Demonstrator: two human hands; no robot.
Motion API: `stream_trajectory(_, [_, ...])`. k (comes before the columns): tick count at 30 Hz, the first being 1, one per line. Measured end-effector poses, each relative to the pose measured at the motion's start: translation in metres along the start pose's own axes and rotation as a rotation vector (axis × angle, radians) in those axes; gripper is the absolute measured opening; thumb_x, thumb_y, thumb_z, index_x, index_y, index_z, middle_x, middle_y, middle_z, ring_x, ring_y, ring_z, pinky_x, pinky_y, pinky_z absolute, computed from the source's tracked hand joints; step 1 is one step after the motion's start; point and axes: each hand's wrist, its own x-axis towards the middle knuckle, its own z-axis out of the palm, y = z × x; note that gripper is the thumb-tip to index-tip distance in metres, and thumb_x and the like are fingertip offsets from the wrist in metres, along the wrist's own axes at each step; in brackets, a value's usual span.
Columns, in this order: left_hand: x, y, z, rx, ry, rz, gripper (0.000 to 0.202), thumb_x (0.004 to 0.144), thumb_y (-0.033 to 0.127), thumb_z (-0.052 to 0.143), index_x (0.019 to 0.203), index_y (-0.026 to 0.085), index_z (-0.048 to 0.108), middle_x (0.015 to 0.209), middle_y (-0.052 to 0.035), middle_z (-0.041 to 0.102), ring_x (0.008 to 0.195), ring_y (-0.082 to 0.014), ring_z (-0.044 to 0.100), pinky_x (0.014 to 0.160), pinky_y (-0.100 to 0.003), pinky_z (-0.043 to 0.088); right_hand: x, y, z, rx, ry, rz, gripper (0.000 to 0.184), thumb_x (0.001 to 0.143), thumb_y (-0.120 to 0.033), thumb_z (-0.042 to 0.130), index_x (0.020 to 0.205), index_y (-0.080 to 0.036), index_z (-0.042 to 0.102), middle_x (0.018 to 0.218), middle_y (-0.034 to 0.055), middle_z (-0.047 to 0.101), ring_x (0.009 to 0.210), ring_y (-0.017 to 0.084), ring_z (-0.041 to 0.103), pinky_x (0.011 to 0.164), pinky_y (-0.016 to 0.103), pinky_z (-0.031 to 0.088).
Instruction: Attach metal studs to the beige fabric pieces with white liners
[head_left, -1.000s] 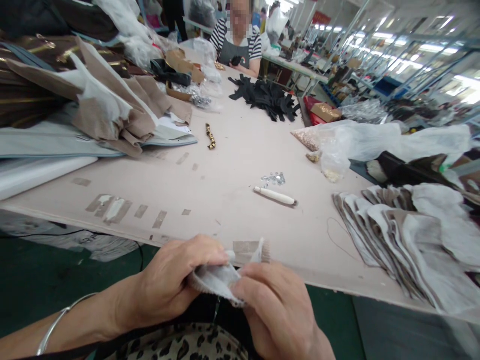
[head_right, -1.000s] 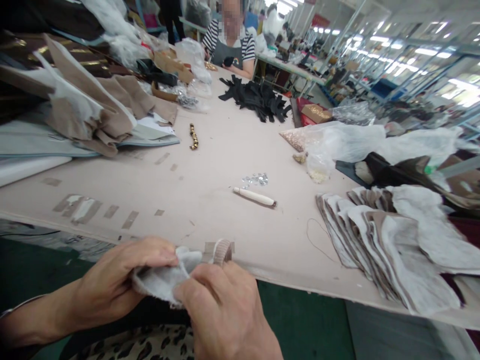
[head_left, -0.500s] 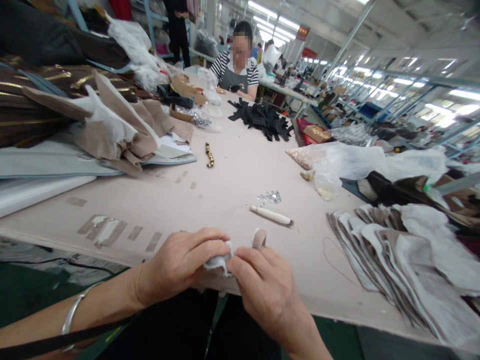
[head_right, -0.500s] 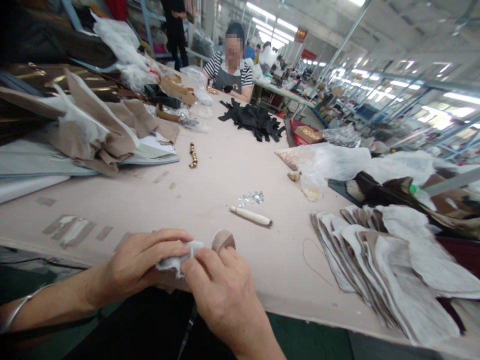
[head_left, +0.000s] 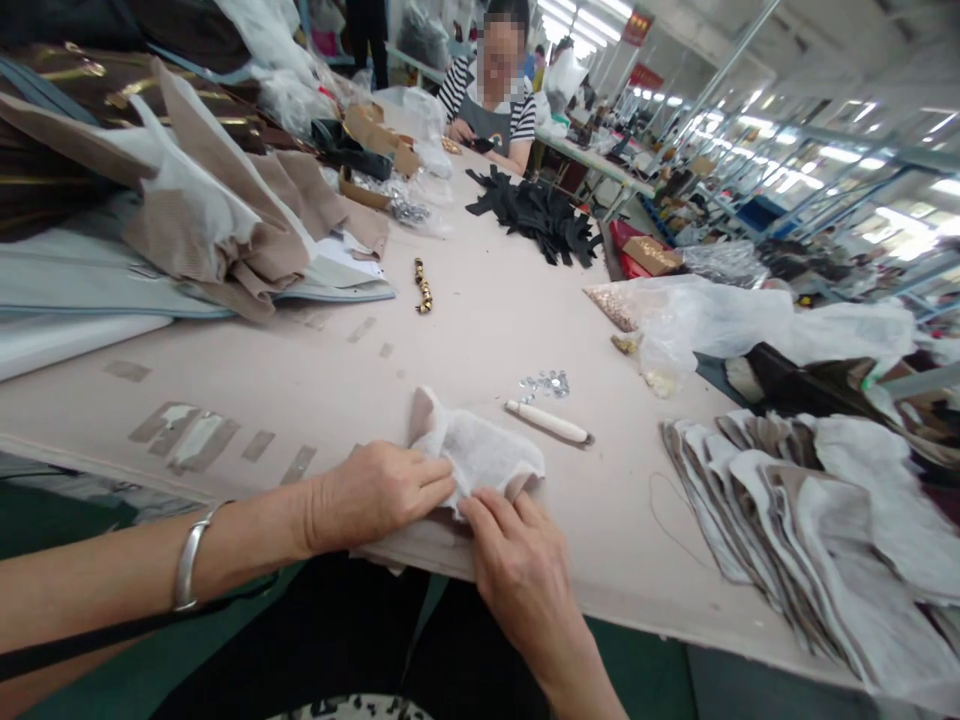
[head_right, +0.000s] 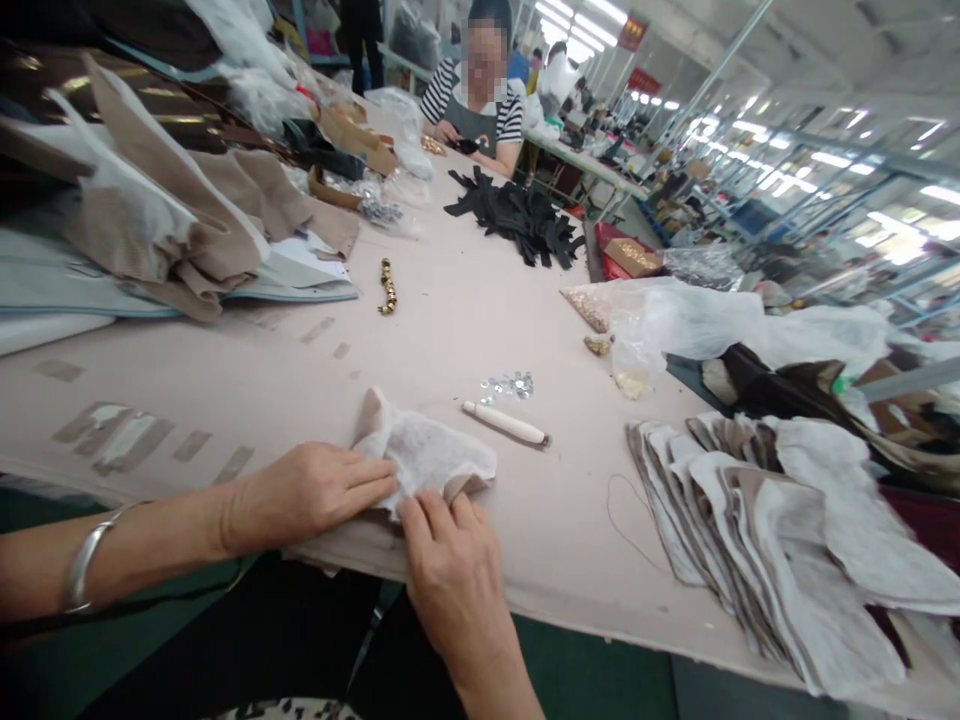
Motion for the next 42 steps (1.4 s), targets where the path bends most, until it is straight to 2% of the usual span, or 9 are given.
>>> stream_trajectory(6, [-0.014,0.004,-0.011,0.016,-0.104,-0.023,0.032,0.094,0.002,0.048,0.119,0.013,0.065,0.118,-0.0100,0.075,0.067,-0.0142,0.069,0.056,-0.026,0.052,-0.017,-0.011,-0.011,0.095,-0.069,0.108,0.028,0.095,-0.009,0.056,0.119,-0.016,0.071,0.116,0.0098,0.078,0.089,0.026,0.069,0.076,0.037,0.059])
stream_trajectory(10, [-0.019,0.006,-0.011,-0.029,-0.170,-0.056,0.042,0.091,-0.001,0.047,0.127,0.014,0.062,0.126,-0.0105,0.073,0.071,-0.0132,0.071,0.059,-0.024,0.052,-0.019,0.001,-0.035,0.177,-0.121,0.162,0.026,0.101,-0.015,0.052,0.120,-0.018,0.069,0.120,0.0105,0.077,0.097,0.025,0.075,0.081,0.036,0.062])
stream_trajectory(14, [-0.020,0.007,-0.011,-0.034,-0.251,-0.075,0.042,0.091,0.001,0.049,0.129,0.015,0.062,0.130,-0.0089,0.072,0.070,-0.0145,0.070,0.056,-0.027,0.051,-0.003,0.013,-0.054,0.172,-0.077,0.247,0.023,0.103,-0.017,0.051,0.120,-0.018,0.067,0.113,0.0108,0.076,0.098,0.022,0.075,0.083,0.032,0.060])
stream_trajectory(16, [-0.020,0.007,-0.010,-0.041,-0.257,-0.078,0.043,0.092,0.003,0.048,0.130,0.016,0.061,0.133,-0.0081,0.070,0.070,-0.0151,0.070,0.057,-0.028,0.052,0.008,0.014,-0.051,0.230,-0.099,0.251,0.021,0.103,-0.016,0.053,0.116,-0.019,0.069,0.103,0.0081,0.076,0.091,0.020,0.074,0.081,0.030,0.057])
stream_trajectory(19, [-0.021,0.006,-0.009,-0.051,-0.234,-0.072,0.042,0.093,0.004,0.046,0.131,0.015,0.061,0.133,-0.0094,0.070,0.070,-0.0155,0.069,0.059,-0.029,0.054,0.023,0.013,-0.029,0.342,-0.191,0.266,0.019,0.101,-0.015,0.055,0.108,-0.019,0.072,0.092,0.0059,0.075,0.081,0.020,0.072,0.073,0.029,0.054])
stream_trajectory(24, [-0.020,0.007,-0.011,-0.049,-0.205,-0.080,0.043,0.095,0.004,0.041,0.132,0.011,0.061,0.129,-0.0105,0.072,0.070,-0.0166,0.068,0.058,-0.032,0.054,0.039,0.021,0.003,0.495,-0.337,0.442,0.013,0.093,-0.014,0.064,0.097,-0.020,0.075,0.087,0.0027,0.077,0.079,0.018,0.071,0.072,0.027,0.048])
stream_trajectory(28, [-0.020,0.006,-0.011,-0.085,-0.186,-0.075,0.043,0.099,0.005,0.034,0.130,0.010,0.063,0.129,-0.0095,0.072,0.066,-0.0165,0.067,0.056,-0.034,0.054,0.053,0.029,0.005,0.560,-0.491,0.590,0.010,0.091,-0.023,0.067,0.086,-0.023,0.075,0.072,-0.0019,0.073,0.065,0.014,0.062,0.063,0.026,0.040])
stream_trajectory(33, [-0.022,0.005,-0.009,-0.106,-0.160,-0.075,0.043,0.101,0.006,0.032,0.130,0.009,0.064,0.130,-0.0105,0.073,0.066,-0.0171,0.067,0.055,-0.034,0.053,0.070,0.035,0.004,0.504,-0.625,0.606,0.012,0.089,-0.025,0.069,0.077,-0.022,0.071,0.063,-0.0030,0.067,0.059,0.013,0.055,0.059,0.027,0.032])
stream_trajectory(42, [-0.025,0.007,-0.009,-0.112,-0.220,-0.056,0.050,0.095,0.004,0.037,0.139,0.009,0.061,0.149,-0.0100,0.061,0.067,-0.0156,0.064,0.057,-0.033,0.051,0.074,0.038,0.008,0.538,-0.657,0.603,0.010,0.086,-0.022,0.068,0.077,-0.021,0.071,0.063,-0.0024,0.066,0.060,0.013,0.056,0.060,0.026,0.032])
